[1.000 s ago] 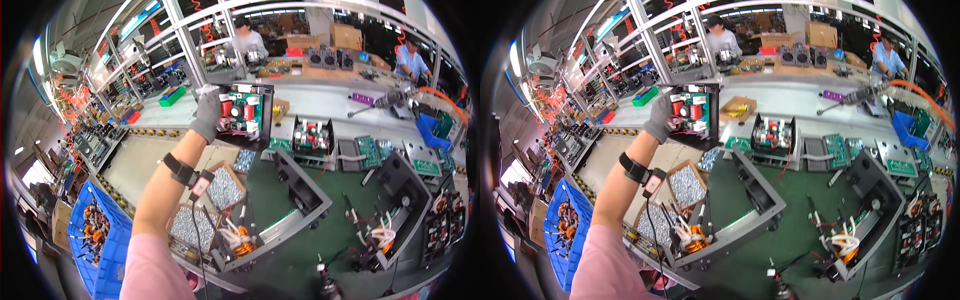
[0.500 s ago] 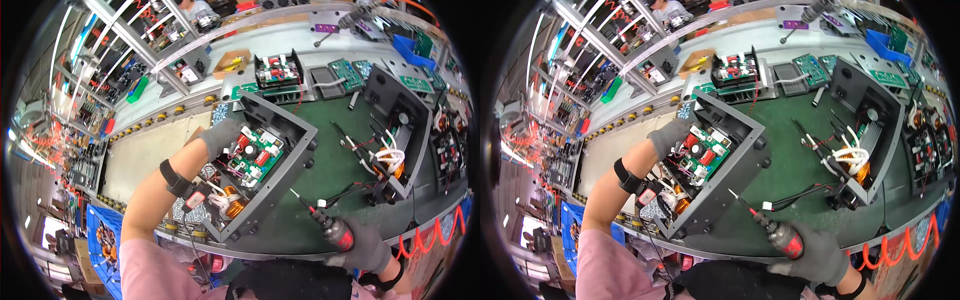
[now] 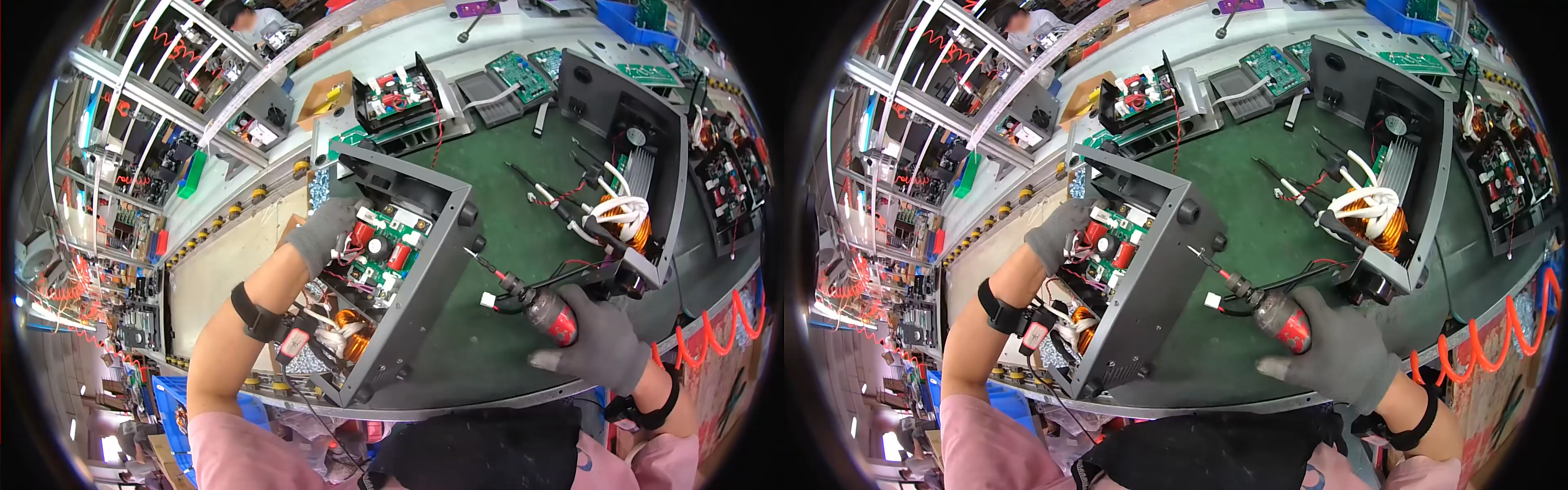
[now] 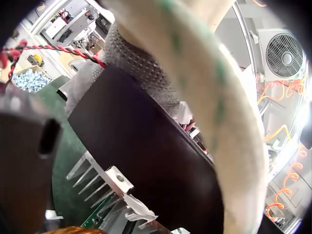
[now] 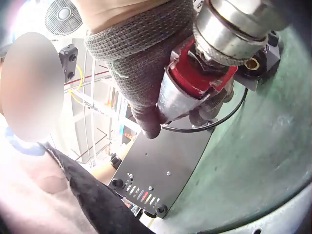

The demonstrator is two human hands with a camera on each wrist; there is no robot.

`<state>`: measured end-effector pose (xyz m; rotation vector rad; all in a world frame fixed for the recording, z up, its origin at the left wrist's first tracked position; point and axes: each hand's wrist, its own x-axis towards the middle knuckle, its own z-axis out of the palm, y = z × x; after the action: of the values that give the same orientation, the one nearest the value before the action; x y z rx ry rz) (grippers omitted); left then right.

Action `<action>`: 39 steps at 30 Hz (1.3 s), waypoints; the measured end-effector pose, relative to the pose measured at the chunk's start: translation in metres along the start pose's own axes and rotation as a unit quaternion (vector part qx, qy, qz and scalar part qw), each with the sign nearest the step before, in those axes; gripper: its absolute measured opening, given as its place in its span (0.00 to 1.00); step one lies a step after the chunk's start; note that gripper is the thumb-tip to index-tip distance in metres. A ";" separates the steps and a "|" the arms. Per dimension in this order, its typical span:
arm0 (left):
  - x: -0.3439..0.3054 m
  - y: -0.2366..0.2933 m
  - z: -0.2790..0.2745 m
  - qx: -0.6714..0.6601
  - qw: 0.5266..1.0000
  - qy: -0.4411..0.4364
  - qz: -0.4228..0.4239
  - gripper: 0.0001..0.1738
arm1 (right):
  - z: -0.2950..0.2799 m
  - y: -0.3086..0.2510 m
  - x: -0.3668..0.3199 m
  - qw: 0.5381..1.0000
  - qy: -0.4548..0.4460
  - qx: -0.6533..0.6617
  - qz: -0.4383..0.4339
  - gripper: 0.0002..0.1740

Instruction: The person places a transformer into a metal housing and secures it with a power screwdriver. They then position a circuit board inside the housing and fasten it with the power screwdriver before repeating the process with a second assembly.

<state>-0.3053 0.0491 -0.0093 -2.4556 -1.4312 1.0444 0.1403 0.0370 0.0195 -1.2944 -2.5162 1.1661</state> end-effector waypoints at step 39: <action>-0.007 0.008 0.014 -0.552 0.809 0.199 -0.035 0.10 | -0.014 -0.024 0.023 0.989 -0.058 -0.131 0.024 0.33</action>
<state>-0.3103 0.0356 -0.0201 -2.8889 -2.3062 -0.5686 0.1151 0.0529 0.0394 -1.3858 -2.8165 0.9698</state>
